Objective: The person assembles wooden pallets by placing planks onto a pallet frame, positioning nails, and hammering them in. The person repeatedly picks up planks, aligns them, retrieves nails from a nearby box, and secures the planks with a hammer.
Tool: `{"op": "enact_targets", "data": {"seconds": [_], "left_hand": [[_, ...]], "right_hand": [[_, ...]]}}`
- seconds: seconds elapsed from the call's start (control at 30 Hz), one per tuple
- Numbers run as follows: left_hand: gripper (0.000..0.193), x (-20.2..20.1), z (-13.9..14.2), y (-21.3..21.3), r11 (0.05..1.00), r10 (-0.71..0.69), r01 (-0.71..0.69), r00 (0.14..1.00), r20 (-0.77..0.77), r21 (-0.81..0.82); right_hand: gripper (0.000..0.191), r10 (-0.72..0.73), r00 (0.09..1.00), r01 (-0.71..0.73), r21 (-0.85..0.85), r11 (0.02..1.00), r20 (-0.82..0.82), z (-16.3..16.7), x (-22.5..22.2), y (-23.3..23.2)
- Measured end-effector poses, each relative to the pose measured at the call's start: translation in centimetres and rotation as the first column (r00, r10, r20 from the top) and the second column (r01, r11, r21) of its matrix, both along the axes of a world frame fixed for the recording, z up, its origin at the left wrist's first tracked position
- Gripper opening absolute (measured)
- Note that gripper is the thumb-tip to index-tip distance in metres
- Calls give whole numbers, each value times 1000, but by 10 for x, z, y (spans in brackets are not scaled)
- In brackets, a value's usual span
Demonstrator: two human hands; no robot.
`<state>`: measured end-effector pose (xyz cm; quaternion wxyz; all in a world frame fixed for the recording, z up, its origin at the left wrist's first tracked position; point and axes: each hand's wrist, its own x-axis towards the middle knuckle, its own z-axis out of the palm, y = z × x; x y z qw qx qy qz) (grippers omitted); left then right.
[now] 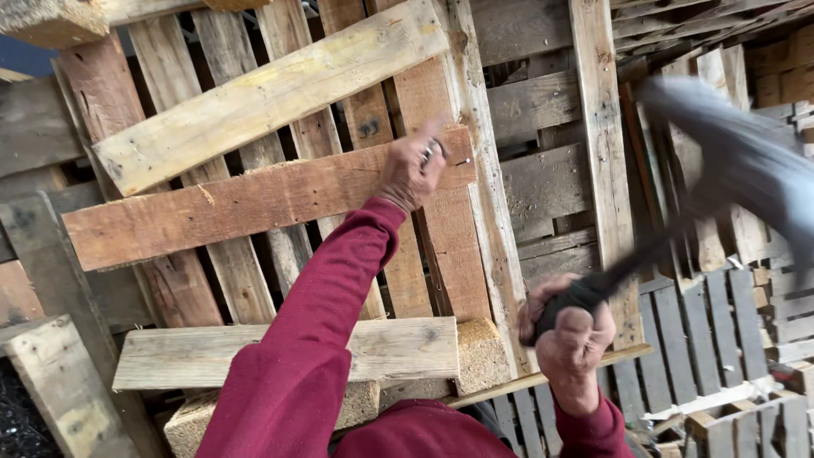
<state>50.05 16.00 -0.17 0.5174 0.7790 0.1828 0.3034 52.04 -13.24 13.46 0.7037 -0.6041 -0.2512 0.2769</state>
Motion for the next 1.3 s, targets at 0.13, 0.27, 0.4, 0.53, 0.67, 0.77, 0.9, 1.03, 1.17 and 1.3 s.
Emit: {"op": "enact_targets", "data": {"seconds": [0.13,0.27,0.4,0.53,0.67,0.77,0.9,1.03,1.17,1.3], "left_hand": [[25,4,6,-3,922,360,-329,924,132,-206],[22,4,14,-7,856,478,-427,868,132,-290],[22,6,17,-5,837,510,-449,848,146,-314],[20,13,14,-1,829,551,-493,800,237,-262],[21,14,16,-3,817,577,-555,793,198,-159],[25,11,23,-7,811,581,-546,795,177,-210],[25,11,25,-2,804,580,-507,784,221,-311],[16,11,18,6,809,548,-481,824,141,-337],[14,7,21,9,814,520,-401,825,222,-420],[8,1,23,8,823,441,-271,859,261,-499]], "right_hand": [[39,41,977,-115,-353,929,-209,-16,-5,12],[41,-186,971,21,-727,687,-148,9,16,-1],[36,3,981,-71,345,936,194,81,63,-20],[32,-235,899,78,393,916,369,80,57,7],[30,64,990,-127,-585,801,-126,11,8,25],[34,2,999,-25,-563,826,-42,16,22,5],[38,-43,969,-27,279,960,241,92,85,-8],[42,-181,876,94,209,973,447,81,64,33],[47,165,983,-167,-752,638,-78,-2,13,44],[50,83,994,-15,-635,773,78,-12,19,5]]}}
